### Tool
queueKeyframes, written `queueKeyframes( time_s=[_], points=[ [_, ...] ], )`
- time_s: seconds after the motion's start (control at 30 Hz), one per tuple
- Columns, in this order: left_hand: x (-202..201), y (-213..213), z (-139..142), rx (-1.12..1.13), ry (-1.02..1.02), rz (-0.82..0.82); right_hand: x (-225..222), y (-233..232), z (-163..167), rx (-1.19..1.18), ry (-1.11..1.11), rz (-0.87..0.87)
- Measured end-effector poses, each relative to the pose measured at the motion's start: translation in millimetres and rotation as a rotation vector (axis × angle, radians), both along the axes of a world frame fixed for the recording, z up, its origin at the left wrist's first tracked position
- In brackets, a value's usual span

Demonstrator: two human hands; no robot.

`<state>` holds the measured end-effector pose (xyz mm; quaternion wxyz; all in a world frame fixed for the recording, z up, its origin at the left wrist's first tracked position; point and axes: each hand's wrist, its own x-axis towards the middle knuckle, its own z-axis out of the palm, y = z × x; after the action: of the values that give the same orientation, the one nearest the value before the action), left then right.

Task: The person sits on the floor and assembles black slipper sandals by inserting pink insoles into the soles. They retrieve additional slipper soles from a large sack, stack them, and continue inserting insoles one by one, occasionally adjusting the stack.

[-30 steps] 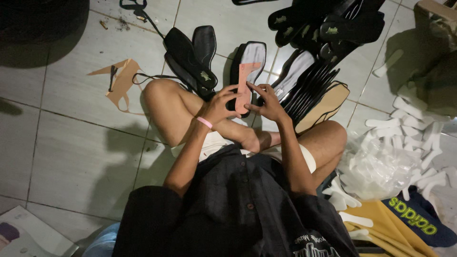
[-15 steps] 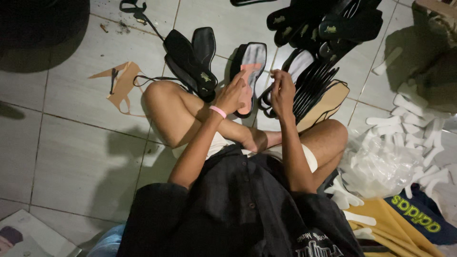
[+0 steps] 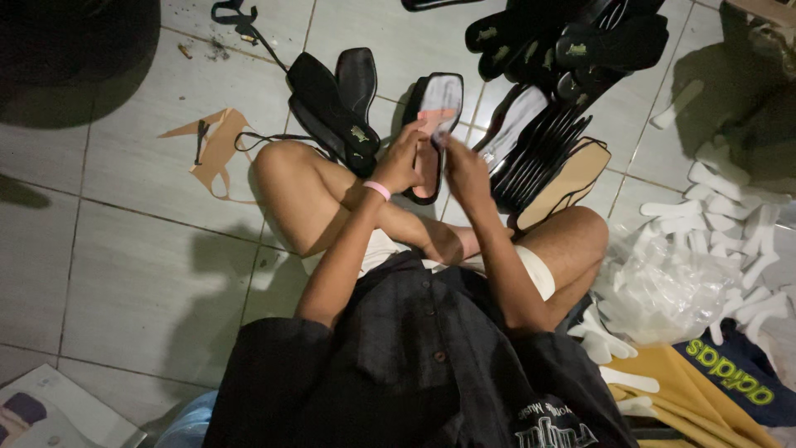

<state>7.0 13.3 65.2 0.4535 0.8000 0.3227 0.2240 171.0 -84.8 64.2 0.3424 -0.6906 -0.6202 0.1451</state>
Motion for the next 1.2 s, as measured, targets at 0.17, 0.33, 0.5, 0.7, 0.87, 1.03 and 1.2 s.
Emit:
queueKeyframes(
  time_s=[0.17,0.33,0.5,0.7,0.87,1.03,1.2],
  points=[
    [0,1,5,0.015,0.102,0.016,9,-24,10,0.083,-0.041,0.094],
    [30,-34,-1,0.020,-0.088,0.371,33,-40,25,-0.005,0.243,-0.224],
    [45,-61,-15,0.134,-0.114,0.699,34,-45,21,0.077,0.199,-0.260],
    [0,-37,-13,0.199,-0.156,0.851,36,-59,15,0.041,0.310,-0.328],
    [-29,-11,-7,0.233,-0.145,0.874,38,-64,8,0.046,0.363,-0.353],
    [16,-36,-12,0.172,-0.297,0.368,31,-47,-6,-0.059,0.253,-0.334],
    [20,-50,-14,0.076,-0.258,0.241,5,-23,-10,-0.090,0.324,-0.124]
  ],
)
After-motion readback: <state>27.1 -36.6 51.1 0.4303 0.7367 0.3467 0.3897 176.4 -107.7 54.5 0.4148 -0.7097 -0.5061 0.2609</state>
